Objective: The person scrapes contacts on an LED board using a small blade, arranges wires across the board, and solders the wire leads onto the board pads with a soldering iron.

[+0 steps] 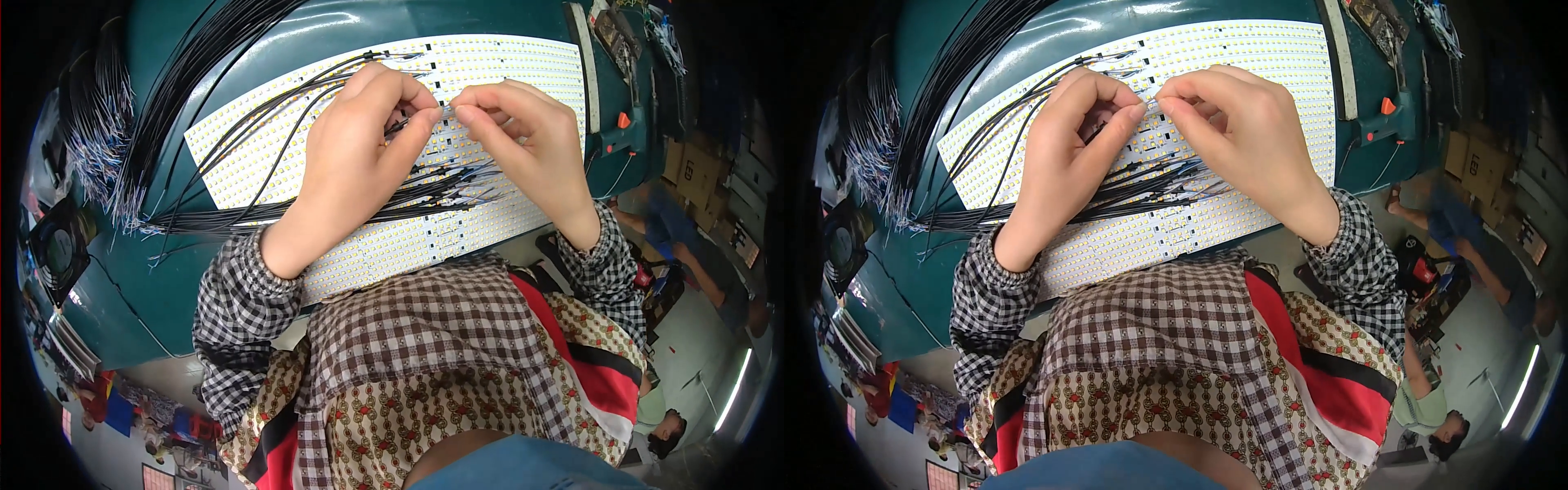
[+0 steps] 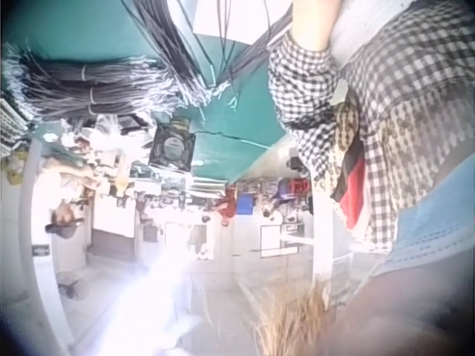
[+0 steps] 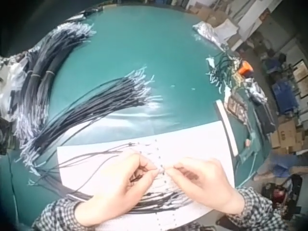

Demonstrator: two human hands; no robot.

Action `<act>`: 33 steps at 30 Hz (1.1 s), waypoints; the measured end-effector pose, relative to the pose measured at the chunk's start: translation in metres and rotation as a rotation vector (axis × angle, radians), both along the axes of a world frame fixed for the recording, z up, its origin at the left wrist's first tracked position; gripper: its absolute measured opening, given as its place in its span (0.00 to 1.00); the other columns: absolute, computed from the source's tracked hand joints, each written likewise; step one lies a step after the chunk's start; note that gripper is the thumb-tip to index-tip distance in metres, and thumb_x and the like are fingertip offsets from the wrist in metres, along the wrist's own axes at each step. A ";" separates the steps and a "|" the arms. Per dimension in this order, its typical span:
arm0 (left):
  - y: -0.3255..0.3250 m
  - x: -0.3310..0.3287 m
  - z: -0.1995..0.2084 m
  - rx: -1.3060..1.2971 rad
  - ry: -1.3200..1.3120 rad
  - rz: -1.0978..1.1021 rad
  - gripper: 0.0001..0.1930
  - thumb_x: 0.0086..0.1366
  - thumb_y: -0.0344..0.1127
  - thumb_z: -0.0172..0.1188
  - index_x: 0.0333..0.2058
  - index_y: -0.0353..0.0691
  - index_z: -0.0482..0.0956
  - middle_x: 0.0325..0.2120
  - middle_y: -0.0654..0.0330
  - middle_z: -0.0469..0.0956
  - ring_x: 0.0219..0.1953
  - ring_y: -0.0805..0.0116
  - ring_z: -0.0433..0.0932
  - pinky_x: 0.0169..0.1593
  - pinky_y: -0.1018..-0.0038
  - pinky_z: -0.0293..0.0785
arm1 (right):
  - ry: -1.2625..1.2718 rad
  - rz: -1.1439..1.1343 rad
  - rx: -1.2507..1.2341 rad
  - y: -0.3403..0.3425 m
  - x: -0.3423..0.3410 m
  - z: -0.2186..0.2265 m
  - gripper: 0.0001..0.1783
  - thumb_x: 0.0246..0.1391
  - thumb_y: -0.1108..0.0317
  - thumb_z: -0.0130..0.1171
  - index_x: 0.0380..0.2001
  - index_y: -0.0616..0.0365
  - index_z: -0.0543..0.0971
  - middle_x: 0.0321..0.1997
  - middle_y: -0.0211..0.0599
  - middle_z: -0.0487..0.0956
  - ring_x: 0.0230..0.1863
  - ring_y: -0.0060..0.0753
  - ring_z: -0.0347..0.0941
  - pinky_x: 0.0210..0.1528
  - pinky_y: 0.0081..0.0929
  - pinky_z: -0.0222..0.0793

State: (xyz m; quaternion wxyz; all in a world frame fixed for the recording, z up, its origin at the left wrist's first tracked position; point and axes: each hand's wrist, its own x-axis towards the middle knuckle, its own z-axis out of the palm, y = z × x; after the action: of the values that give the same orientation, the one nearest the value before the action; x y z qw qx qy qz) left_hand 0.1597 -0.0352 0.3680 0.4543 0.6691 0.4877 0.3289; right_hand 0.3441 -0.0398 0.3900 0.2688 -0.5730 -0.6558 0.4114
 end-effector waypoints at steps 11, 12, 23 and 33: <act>-0.002 0.007 -0.001 0.066 -0.023 0.049 0.06 0.54 0.30 0.62 0.28 0.37 0.74 0.25 0.59 0.72 0.24 0.68 0.75 0.25 0.75 0.70 | 0.083 -0.025 -0.059 0.002 0.000 -0.007 0.04 0.44 0.75 0.60 0.27 0.62 0.77 0.26 0.30 0.77 0.25 0.18 0.74 0.26 0.15 0.71; -0.002 0.006 -0.001 0.066 -0.023 0.050 0.06 0.54 0.30 0.62 0.28 0.37 0.74 0.25 0.59 0.72 0.24 0.68 0.75 0.25 0.75 0.70 | 0.083 -0.025 -0.045 0.003 -0.001 -0.007 0.04 0.43 0.76 0.60 0.27 0.61 0.77 0.26 0.30 0.76 0.24 0.18 0.74 0.26 0.14 0.71; -0.004 0.012 -0.006 0.070 0.049 0.076 0.04 0.56 0.28 0.58 0.28 0.35 0.71 0.26 0.55 0.72 0.25 0.58 0.74 0.27 0.67 0.69 | -0.122 0.036 0.356 0.007 -0.008 -0.021 0.06 0.38 0.76 0.61 0.23 0.57 0.75 0.22 0.30 0.74 0.22 0.23 0.74 0.24 0.17 0.70; -0.008 0.008 -0.001 0.007 0.033 0.062 0.05 0.57 0.29 0.58 0.28 0.35 0.73 0.25 0.56 0.73 0.25 0.62 0.74 0.28 0.70 0.70 | -0.171 -0.377 0.374 0.026 0.054 0.003 0.05 0.44 0.76 0.57 0.28 0.61 0.78 0.24 0.29 0.77 0.25 0.17 0.74 0.29 0.14 0.69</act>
State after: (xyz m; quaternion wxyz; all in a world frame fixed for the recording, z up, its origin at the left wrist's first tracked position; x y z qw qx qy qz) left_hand 0.1676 -0.0428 0.3670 0.4336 0.6604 0.5144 0.3335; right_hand 0.3984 -0.0142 0.3935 0.3853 -0.6581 -0.6225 0.1759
